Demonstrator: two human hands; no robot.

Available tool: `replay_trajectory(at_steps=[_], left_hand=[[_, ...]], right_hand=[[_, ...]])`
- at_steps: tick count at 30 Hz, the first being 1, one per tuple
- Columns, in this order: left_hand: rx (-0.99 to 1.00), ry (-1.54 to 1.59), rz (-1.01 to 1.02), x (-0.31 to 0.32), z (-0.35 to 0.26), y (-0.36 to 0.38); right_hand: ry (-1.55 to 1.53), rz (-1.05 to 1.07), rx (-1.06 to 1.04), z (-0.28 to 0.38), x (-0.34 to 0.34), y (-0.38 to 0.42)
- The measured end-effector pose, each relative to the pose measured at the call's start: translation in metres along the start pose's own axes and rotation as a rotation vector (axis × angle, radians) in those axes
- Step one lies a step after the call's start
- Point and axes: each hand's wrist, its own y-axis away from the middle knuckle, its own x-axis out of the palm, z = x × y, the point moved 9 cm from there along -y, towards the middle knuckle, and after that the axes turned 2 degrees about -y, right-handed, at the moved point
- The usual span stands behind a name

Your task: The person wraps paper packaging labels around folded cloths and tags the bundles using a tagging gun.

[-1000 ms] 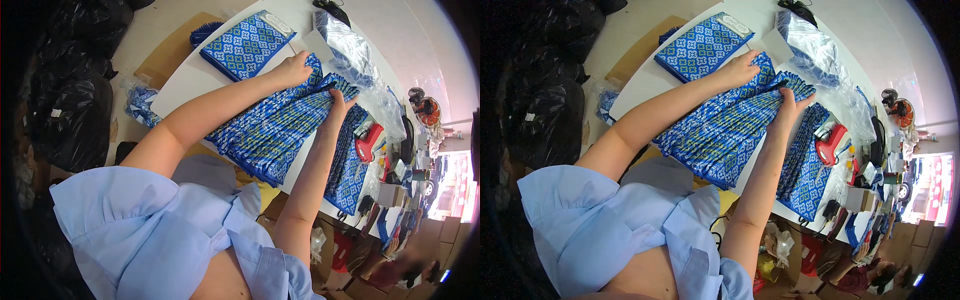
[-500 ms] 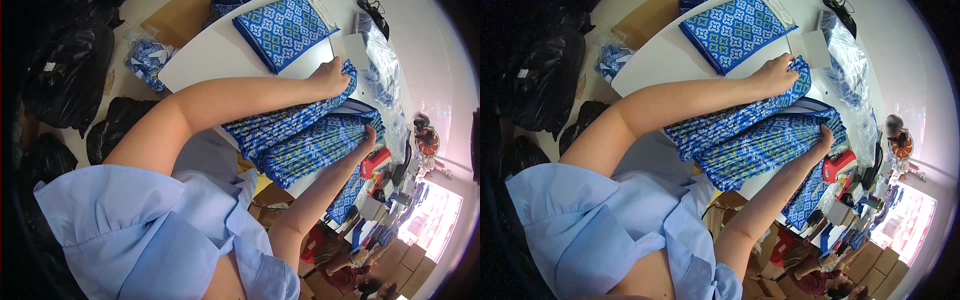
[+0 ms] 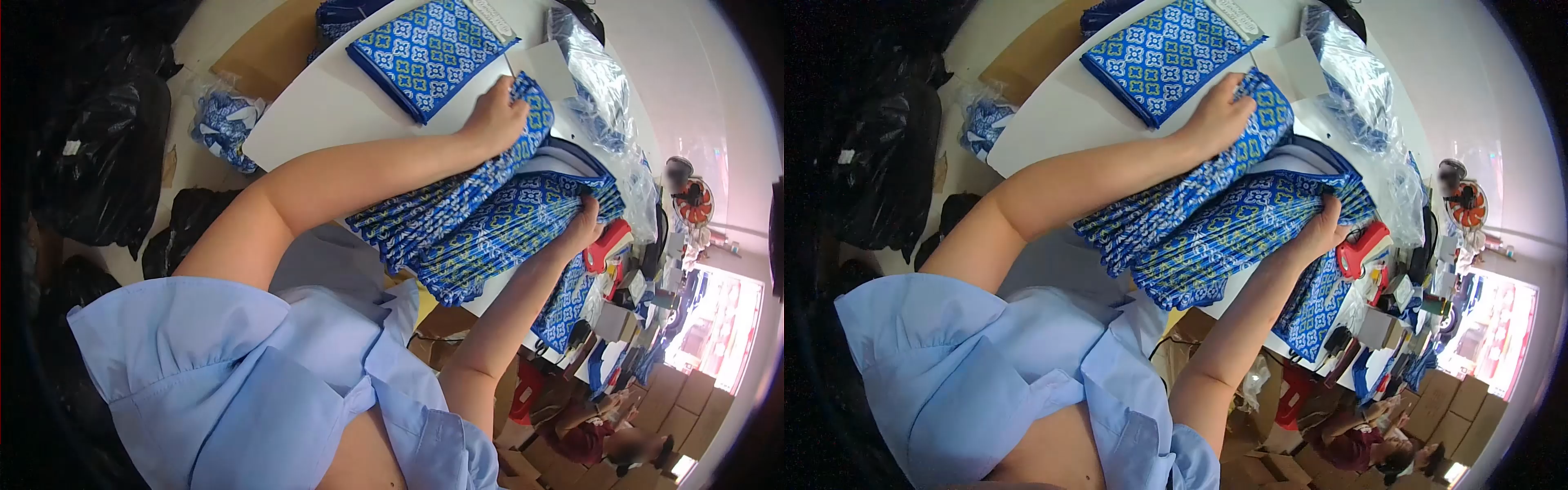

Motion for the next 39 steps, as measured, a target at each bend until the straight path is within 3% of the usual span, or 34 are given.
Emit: replay_trajectory(at_steps=[1, 3, 5, 7, 8, 10, 11, 13, 15, 17, 18, 19, 21, 22, 23, 25, 31, 34, 38, 39], left_hand=[[0.026, 0.001, -0.018, -0.006, -0.004, -0.003], [-0.055, -0.002, -0.005, -0.013, 0.000, -0.003], [-0.008, 0.001, -0.055, -0.021, 0.004, -0.009], [-0.006, 0.047, -0.042, -0.029, -0.004, -0.008], [-0.014, 0.092, -0.034, -0.035, -0.010, -0.006], [0.016, 0.118, -0.035, -0.043, -0.021, -0.005], [0.048, 0.149, -0.038, -0.047, -0.030, -0.005], [0.030, 0.217, -0.008, -0.048, -0.035, -0.005], [0.029, 0.221, -0.029, -0.049, -0.029, -0.004], [0.088, 0.238, -0.008, -0.044, -0.041, -0.005], [0.088, 0.193, -0.061, -0.045, -0.040, -0.007], [0.080, 0.143, -0.114, -0.048, -0.038, -0.005], [0.042, 0.250, -0.035, -0.044, -0.054, 0.000], [0.037, 0.340, 0.043, -0.032, -0.056, -0.002], [0.028, 0.430, 0.118, -0.022, -0.065, 0.001], [-0.144, 0.459, 0.255, 0.001, -0.069, 0.013], [-0.294, 0.668, 0.488, 0.041, -0.101, 0.039], [-0.351, 0.797, 0.441, 0.052, -0.058, 0.015], [-0.395, 0.672, 0.352, 0.060, 0.060, -0.026], [-0.286, 0.379, 0.308, 0.054, 0.077, -0.037]], right_hand=[[-0.010, -0.010, -0.008, 0.006, 0.001, 0.001], [0.034, 0.094, -0.352, 0.049, 0.018, 0.006], [0.135, 0.118, -0.416, 0.069, 0.026, 0.011], [0.228, 0.061, -0.906, 0.126, 0.044, 0.043], [0.225, 0.055, -0.907, 0.136, 0.046, 0.044], [0.751, 0.046, -1.078, 0.152, 0.068, 0.057], [0.750, 0.039, -1.080, 0.159, 0.067, 0.055], [0.786, 0.028, -1.316, 0.179, 0.072, 0.064], [0.791, 0.013, -1.237, 0.184, 0.068, 0.047], [0.444, 0.232, -0.974, 0.179, 0.060, -0.001], [0.359, 0.234, -0.841, 0.172, 0.045, -0.029], [0.360, 0.235, -0.844, 0.179, 0.038, -0.037], [0.078, 0.287, -0.419, 0.166, 0.017, -0.066], [0.053, 0.290, -0.307, 0.165, 0.004, -0.079], [0.109, 0.157, -0.277, 0.176, -0.011, -0.077], [0.221, 0.166, -0.331, 0.202, -0.026, -0.058], [0.432, 0.006, -0.320, 0.216, -0.114, 0.024], [0.477, -0.070, -0.270, 0.202, -0.149, 0.056], [0.541, -0.162, -0.266, 0.212, -0.169, 0.064], [0.565, -0.184, -0.278, 0.223, -0.168, 0.060]])
